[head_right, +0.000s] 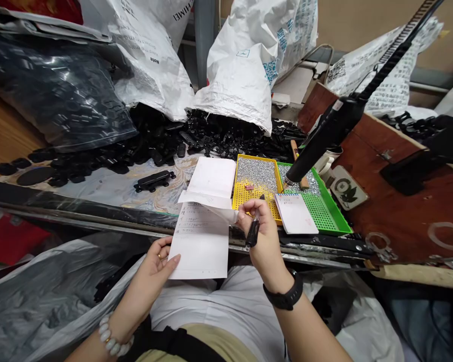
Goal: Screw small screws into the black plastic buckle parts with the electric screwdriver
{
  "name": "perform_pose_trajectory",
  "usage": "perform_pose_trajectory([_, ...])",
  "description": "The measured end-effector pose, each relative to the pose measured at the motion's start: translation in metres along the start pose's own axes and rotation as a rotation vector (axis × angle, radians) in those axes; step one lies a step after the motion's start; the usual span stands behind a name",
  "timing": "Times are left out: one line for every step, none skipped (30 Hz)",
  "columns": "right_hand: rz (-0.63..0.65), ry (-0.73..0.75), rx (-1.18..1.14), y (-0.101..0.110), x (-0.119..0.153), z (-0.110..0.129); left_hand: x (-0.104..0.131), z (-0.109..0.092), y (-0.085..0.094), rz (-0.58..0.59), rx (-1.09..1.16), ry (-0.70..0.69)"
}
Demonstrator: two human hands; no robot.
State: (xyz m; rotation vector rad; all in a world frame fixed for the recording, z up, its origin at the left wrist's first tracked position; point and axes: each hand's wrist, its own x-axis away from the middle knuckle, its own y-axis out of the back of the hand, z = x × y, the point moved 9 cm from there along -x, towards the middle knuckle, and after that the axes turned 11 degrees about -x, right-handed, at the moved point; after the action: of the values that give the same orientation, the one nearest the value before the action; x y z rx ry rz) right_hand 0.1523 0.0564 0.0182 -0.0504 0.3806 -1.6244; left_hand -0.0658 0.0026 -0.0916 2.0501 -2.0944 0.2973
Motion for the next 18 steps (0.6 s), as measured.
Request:
perform_pose_trajectory([-0.001,-0.003,-0.007,-0.0001,0.0003,-0.0001,-0.0003,0.0005,0.0006,-0.006,0.01,-0.006])
perform_pose_trajectory([-0.001,-0.006,-0.01,-0.0003,0.0005,0.0,-0.0004,0.001,0.0011,-0.012,0.019,-0.009])
perform_pose_trajectory([-0.001,-0.008,-0.009,-0.0006,0.0008,0.0001,-0.0004,0.0012,0.0018,-0.019,0.027,-0.01])
perform_pose_trajectory([-0.001,-0.01,-0.004,-0.0009,0.001,0.0002,-0.0002,0.0011,0.0026,-0.029,0.033,-0.011])
perform_pose_trajectory([-0.005,-0.013,0.002,-0.001,0.0013,0.0002,0.0002,0.0008,0.0032,-0.036,0.037,-0.01])
perform_pose_trajectory([-0.01,-0.014,0.006,-0.0011,0.0016,0.0002,0.0005,0.0004,0.0033,-0.039,0.038,-0.006])
perform_pose_trajectory([-0.015,-0.016,0.007,-0.0013,0.0018,0.0001,0.0008,-0.0002,0.0032,-0.04,0.038,-0.003])
perform_pose_trajectory([-0.02,-0.019,0.002,-0.0015,0.0021,-0.0002,0.0011,-0.001,0.003,-0.039,0.039,-0.002])
perform_pose_trajectory([-0.024,-0.023,-0.009,-0.0017,0.0024,-0.0006,0.0012,-0.0019,0.0027,-0.038,0.04,-0.002])
perform_pose_trajectory([-0.025,-0.025,-0.023,-0.002,0.0026,-0.001,0.0013,-0.0026,0.0026,-0.036,0.039,-0.002])
perform_pose_trajectory([-0.023,-0.027,-0.038,-0.0026,0.0029,-0.0013,0.0013,-0.0033,0.003,-0.038,0.037,-0.005])
perform_pose_trajectory([-0.018,-0.029,-0.05,-0.0032,0.0031,-0.0015,0.0013,-0.0038,0.0036,-0.041,0.033,-0.007])
perform_pose_trajectory([-0.014,-0.032,-0.057,-0.0037,0.0033,-0.0016,0.0013,-0.0035,0.0039,-0.038,0.025,-0.003])
perform_pose_trajectory([-0.007,-0.034,-0.056,-0.0044,0.0036,-0.0014,0.0013,-0.0023,0.0034,-0.024,0.012,0.011])
perform_pose_trajectory([-0.001,-0.034,-0.046,-0.005,0.0042,-0.0008,0.0013,-0.0002,0.0026,-0.004,-0.005,0.035])
perform_pose_trajectory([0.007,-0.03,-0.026,-0.0058,0.0051,0.0004,0.0015,0.0022,0.0015,0.018,-0.025,0.063])
perform_pose_trajectory([0.021,-0.022,0.006,-0.007,0.0065,0.002,0.0017,0.0043,0.001,0.035,-0.046,0.089])
perform_pose_trajectory([0.043,-0.013,0.051,-0.009,0.0085,0.0036,0.0016,0.0053,0.0018,0.035,-0.066,0.107])
